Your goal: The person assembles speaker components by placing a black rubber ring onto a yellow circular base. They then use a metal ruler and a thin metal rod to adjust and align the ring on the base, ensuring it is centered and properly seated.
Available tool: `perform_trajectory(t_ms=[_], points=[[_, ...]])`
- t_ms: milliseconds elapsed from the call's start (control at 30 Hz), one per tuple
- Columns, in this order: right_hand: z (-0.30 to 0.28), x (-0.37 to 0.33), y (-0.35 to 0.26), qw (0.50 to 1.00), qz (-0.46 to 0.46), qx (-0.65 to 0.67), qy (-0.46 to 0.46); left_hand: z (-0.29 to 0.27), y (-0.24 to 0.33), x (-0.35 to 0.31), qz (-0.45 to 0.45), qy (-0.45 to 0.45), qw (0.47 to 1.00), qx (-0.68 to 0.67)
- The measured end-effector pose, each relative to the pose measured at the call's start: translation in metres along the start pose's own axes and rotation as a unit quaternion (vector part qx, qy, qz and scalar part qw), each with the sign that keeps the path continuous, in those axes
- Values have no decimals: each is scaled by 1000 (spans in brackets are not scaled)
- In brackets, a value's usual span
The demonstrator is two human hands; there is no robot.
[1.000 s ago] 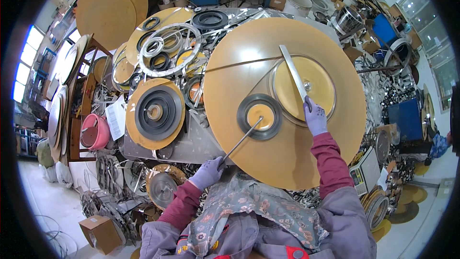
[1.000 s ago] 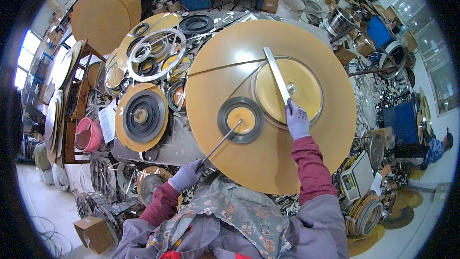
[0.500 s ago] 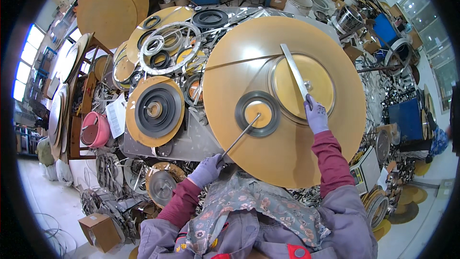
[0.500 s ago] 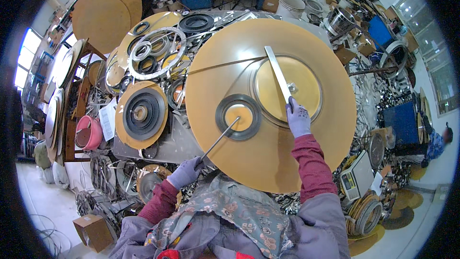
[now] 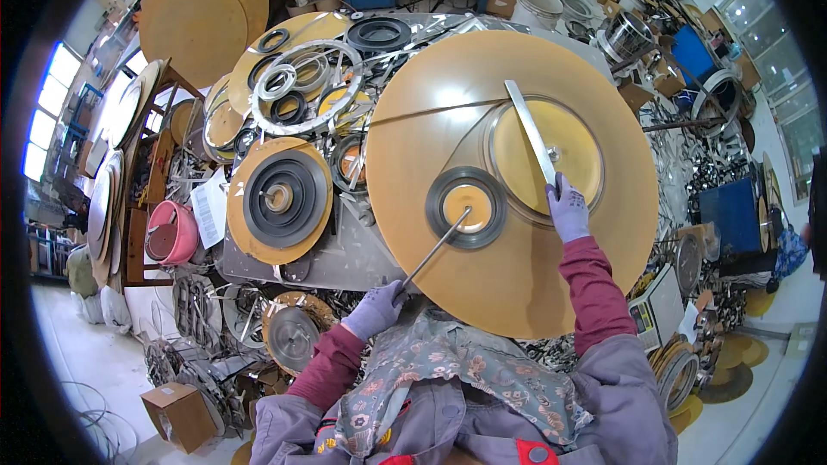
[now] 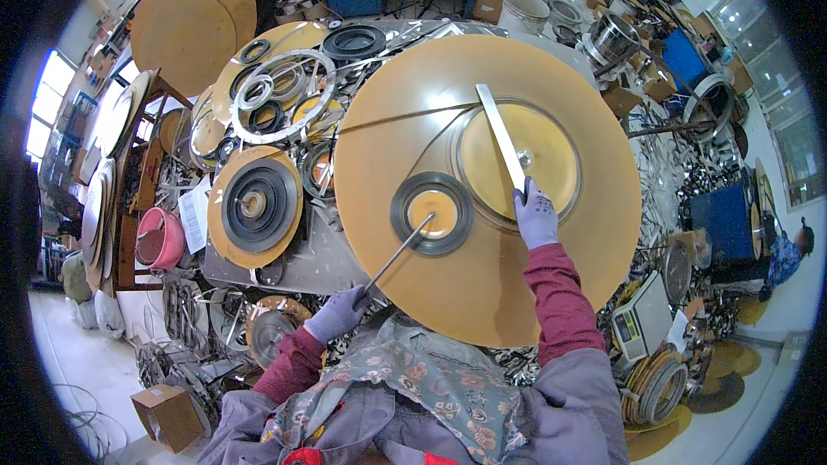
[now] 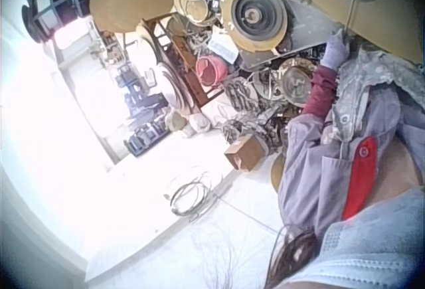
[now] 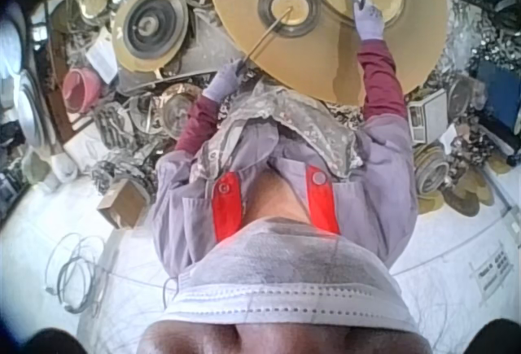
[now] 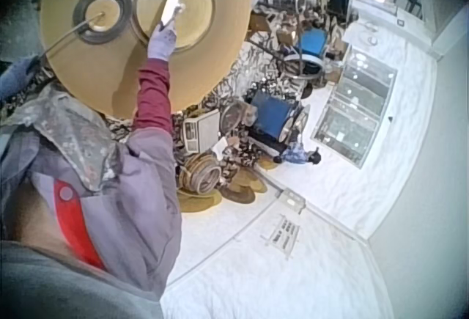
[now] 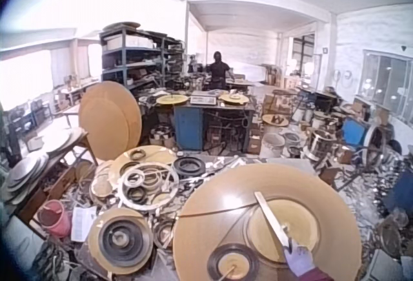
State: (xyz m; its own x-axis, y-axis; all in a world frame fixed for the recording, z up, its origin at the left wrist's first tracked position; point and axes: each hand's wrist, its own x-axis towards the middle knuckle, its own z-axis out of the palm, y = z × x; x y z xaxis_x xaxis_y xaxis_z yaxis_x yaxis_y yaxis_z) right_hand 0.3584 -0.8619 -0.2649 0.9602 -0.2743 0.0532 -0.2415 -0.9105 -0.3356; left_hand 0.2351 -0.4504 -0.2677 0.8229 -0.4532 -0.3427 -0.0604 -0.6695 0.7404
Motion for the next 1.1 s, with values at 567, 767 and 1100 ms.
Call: perform_trajectory(t_ms=[567, 767, 1100], points=[[1, 2, -1, 1000, -2, -11, -13, 4, -7, 2, 16, -2, 1000, -1], [-4, 3, -9, 998, 26, -12, -51, 0, -1, -2, -21, -21, 1000, 9], [2, 3, -7, 999, -3, -25, -25, 1, -6, 1, -25, -5, 1000, 5]])
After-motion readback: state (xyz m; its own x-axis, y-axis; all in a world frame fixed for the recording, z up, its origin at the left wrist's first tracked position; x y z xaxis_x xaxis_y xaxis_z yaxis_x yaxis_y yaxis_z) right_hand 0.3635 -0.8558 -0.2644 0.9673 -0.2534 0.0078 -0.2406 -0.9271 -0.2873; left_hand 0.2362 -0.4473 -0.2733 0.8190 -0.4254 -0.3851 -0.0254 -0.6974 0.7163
